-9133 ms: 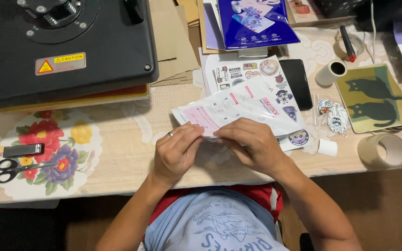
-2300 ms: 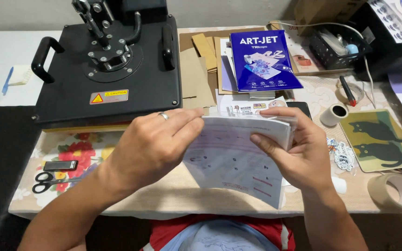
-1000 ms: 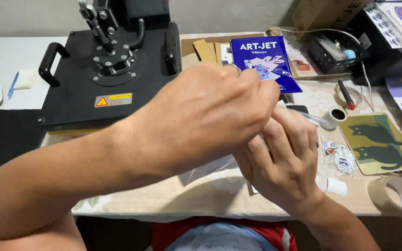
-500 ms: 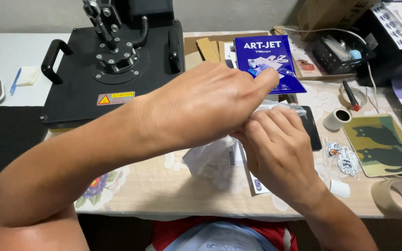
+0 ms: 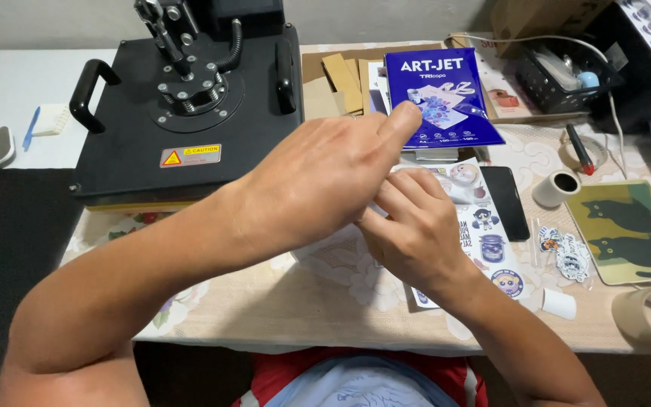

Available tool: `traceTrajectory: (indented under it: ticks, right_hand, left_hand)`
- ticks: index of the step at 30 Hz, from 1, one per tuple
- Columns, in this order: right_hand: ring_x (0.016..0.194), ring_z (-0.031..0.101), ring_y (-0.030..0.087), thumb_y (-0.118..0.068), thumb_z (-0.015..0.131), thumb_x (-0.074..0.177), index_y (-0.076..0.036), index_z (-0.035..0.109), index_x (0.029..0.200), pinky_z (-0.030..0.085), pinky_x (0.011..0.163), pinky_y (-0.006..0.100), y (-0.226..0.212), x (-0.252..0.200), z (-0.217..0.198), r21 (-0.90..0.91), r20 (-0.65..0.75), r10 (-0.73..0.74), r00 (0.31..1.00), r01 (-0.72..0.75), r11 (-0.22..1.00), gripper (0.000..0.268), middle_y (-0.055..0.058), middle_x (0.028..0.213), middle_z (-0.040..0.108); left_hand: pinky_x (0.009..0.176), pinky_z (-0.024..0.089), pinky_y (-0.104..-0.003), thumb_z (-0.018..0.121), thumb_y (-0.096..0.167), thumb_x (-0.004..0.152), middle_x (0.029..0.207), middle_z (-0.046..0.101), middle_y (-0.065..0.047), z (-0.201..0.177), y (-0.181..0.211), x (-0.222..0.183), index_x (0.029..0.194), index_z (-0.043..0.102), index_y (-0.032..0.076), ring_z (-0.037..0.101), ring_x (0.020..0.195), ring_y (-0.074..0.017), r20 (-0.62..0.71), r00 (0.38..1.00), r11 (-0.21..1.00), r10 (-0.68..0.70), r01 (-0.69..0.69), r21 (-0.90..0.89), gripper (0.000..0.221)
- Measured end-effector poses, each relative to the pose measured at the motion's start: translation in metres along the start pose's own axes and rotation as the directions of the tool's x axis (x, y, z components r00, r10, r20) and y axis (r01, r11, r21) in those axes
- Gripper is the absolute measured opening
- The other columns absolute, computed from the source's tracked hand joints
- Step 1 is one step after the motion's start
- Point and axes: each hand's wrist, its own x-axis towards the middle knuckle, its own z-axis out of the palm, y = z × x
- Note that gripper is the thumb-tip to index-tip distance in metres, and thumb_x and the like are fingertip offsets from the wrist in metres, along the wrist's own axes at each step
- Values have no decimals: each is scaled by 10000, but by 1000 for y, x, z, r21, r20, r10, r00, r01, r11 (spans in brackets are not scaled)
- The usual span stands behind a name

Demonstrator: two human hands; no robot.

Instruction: The person holds up a sheet of printed stickers, places it onto a plastic sleeve containing a booklet, and then slides the sheet inside the sleeve.

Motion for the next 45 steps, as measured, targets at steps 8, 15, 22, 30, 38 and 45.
traceTrajectory:
  ticks: [8, 15, 22, 30, 38, 45]
  right_hand:
    - [962, 756, 291, -14, 648, 1148, -90, 826, 1220, 565, 765, 421, 1, -8, -13, -20, -21, -73, 997, 73, 997, 207, 115, 1175, 837]
    - [1042, 719, 220, -134, 898, 1102, -119, 865, 1264, 655, 866, 386, 13, -29, 2, -124, -86, -228, 970, 217, 968, 166, 80, 1188, 790]
    - [1080, 717, 292, -94, 797, 1128, -91, 815, 1283, 598, 935, 465, 19, -36, 5, 24, -46, -130, 990, 131, 991, 156, 122, 1259, 783]
    - [1087, 800, 317, -85, 714, 1157, -48, 772, 1236, 590, 933, 465, 23, -19, -5, 2, 15, -155, 988, 155, 988, 105, 149, 1257, 849]
    - [1116, 687, 332, -289, 810, 1122, -128, 748, 1194, 525, 960, 506, 11, -31, -22, 1, 84, 15, 996, -15, 1000, 187, 118, 1305, 768]
    - [1047, 699, 291, -67, 702, 1099, -33, 736, 1328, 609, 953, 430, 4, -97, -83, 160, 268, 221, 938, -269, 950, 234, 222, 1394, 637]
  left_hand:
    - [783, 648, -379, 937, 383, 946, 1296, 744, -125, -34, -21, -70, 1556, 501, 54, 759, 1114, -254, 35, 998, 942, -52, 60, -329, 819]
    - [829, 724, -238, 831, 47, 997, 1040, 889, -93, 31, -5, -109, 1250, 684, 54, 879, 942, -147, -264, 824, 741, -501, 250, -623, 292]
    - [1420, 506, -485, 977, 535, 736, 1692, 589, -249, 134, -29, -132, 1701, 381, 17, 634, 1588, -377, -342, 905, 486, -252, -187, -853, 1247]
    - [926, 706, -349, 757, -76, 977, 1227, 852, -143, 217, -5, -135, 1424, 735, -16, 838, 1048, -273, -357, 771, 550, -528, -10, -835, 451]
    - [1198, 733, -495, 778, 43, 1130, 1614, 601, -375, 201, 95, -130, 1646, 406, -116, 744, 1447, -521, -634, 642, 898, -431, 238, -370, 656]
    - [1307, 600, -599, 808, 547, 1079, 1642, 577, -365, 179, 113, -133, 1588, 527, -69, 656, 1545, -521, -511, 793, 888, -333, 81, -453, 847]
